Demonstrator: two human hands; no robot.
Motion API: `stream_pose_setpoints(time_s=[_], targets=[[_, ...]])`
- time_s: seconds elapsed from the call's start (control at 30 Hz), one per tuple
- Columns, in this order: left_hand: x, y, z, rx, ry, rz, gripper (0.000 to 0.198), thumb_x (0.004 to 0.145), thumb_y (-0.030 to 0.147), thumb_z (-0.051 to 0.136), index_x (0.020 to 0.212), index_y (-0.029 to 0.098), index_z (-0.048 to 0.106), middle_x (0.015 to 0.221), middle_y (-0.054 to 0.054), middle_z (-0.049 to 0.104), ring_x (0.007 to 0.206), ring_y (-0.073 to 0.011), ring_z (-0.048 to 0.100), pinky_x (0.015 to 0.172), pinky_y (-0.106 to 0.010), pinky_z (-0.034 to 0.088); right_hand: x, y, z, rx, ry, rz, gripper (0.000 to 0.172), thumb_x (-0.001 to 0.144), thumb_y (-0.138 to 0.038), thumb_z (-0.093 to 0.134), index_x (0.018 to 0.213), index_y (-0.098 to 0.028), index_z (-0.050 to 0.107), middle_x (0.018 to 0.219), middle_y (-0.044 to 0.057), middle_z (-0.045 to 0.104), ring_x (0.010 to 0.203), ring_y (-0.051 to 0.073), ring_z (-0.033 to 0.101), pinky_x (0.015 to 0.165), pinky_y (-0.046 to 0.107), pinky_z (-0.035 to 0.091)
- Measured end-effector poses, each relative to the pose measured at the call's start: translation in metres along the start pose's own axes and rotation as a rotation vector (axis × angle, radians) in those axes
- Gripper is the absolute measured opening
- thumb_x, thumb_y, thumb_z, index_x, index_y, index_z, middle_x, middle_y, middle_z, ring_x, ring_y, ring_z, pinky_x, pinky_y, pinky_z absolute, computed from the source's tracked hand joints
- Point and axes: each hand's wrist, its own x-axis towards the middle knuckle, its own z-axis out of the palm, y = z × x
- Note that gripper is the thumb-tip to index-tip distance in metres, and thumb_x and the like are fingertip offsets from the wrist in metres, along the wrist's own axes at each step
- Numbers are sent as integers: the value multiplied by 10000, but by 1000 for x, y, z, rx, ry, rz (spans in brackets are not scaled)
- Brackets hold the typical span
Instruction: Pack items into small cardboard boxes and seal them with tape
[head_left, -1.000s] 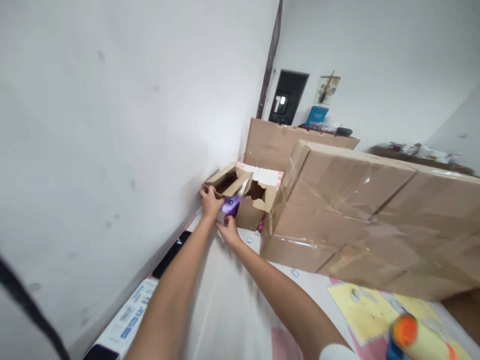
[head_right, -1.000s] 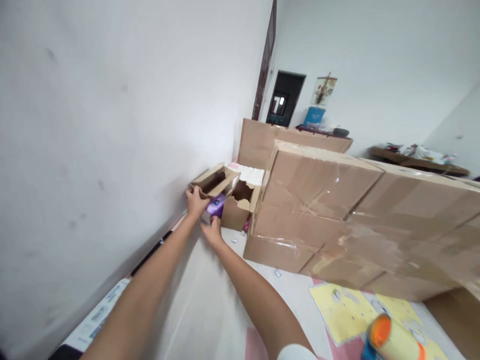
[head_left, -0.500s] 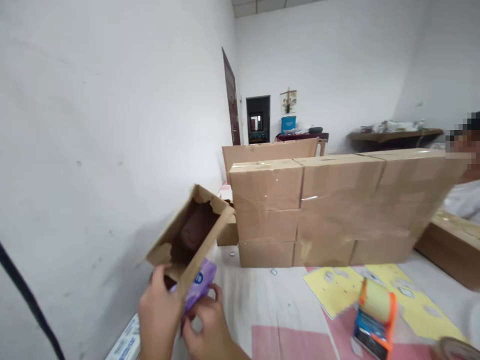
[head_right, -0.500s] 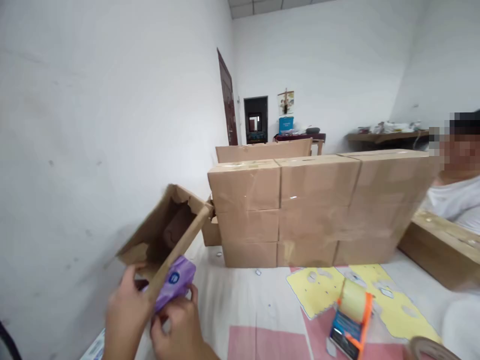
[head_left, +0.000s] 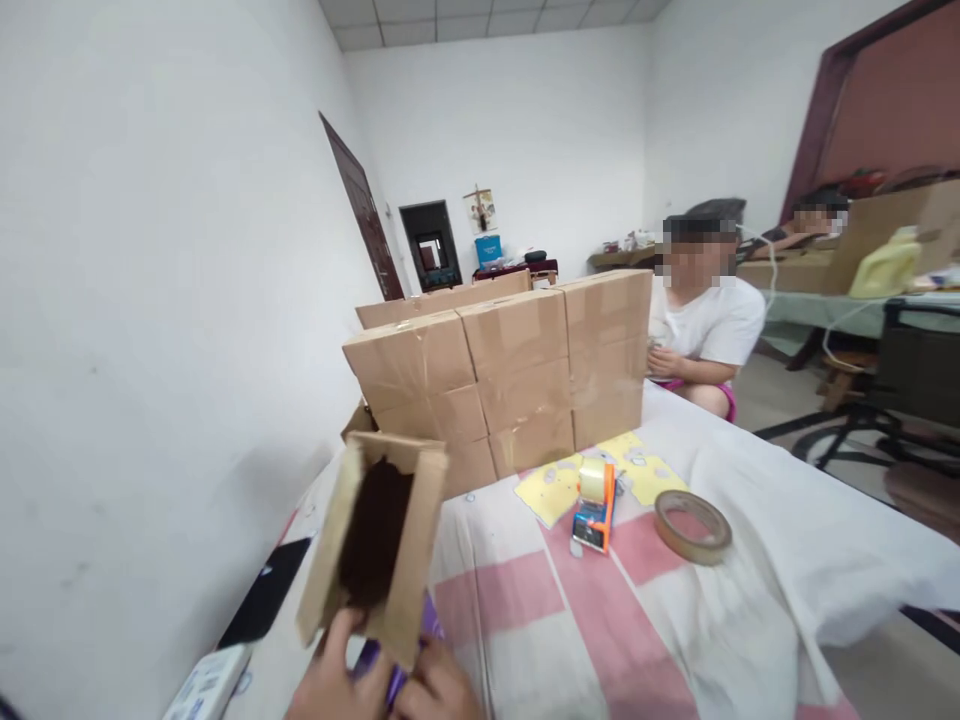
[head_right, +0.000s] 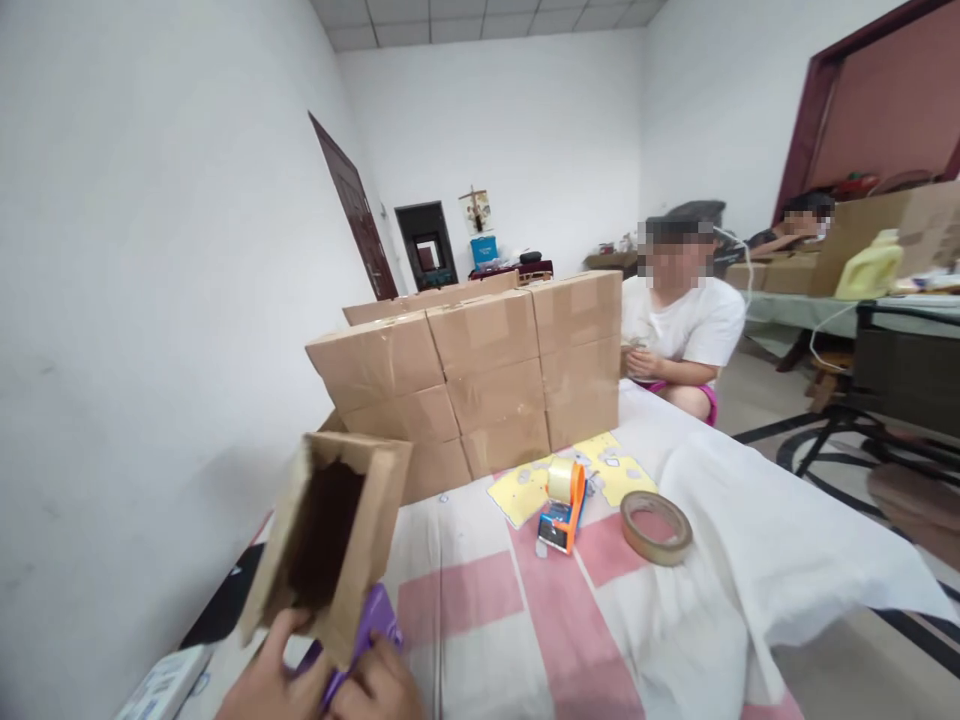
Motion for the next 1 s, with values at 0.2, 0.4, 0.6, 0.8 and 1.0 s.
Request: stream_pose_setpoints(time_s=[0.2, 0.4, 0.6, 0.8, 1.0], targets=[[-3, 28, -12, -66, -82, 264, 270, 758, 370, 587, 1000, 256, 629, 1002, -87, 729, 885, -292, 702, 750, -344, 487, -2, -28, -62, 29, -63, 123, 314, 936, -264, 523, 1233, -227, 616, 1133, 147, 671, 1019, 291, 662, 859, 444, 603], [9, 56, -17, -239, -227, 552, 158, 796, 322, 557, 931, 255, 607, 916, 1, 722, 780, -205, 657, 714, -283, 455, 18, -28, -88, -128, -208, 177, 788, 771, -433, 799, 1436, -178, 461, 1370, 211, 548, 1290, 424, 493, 1059, 638, 439], [30, 59, -8, -225, -240, 586, 133, 802, 301, 513, 874, 252, 614, 784, 25, 703, 665, -189, 614, 675, -282, 436, 39, -7, -94, -71, -378, 274, 934, 597, -453, 930, 1353, -174, 459, 1300, 182, 533, 1213, 394, 537, 1000, 581, 491], [43, 36, 4, -270, -211, 503, 298, 851, 476, 507, 927, 237, 668, 554, 56, 590, 497, -162, 547, 570, -256, 398, 67, 7, -123, -22, -652, 35, 731, 688, -343, 890, 1256, -192, 456, 1388, 155, 450, 1308, 322, 496, 1055, 457, 479], [46, 31, -3, -201, -249, 509, 341, 886, 493, 497, 981, 221, 680, 485, 54, 574, 473, -186, 586, 543, -260, 412, 67, -10, -119, -310, -842, 30, 599, 755, -334, 810, 1231, -169, 485, 1237, 141, 540, 1064, 302, 618, 793, 403, 565]])
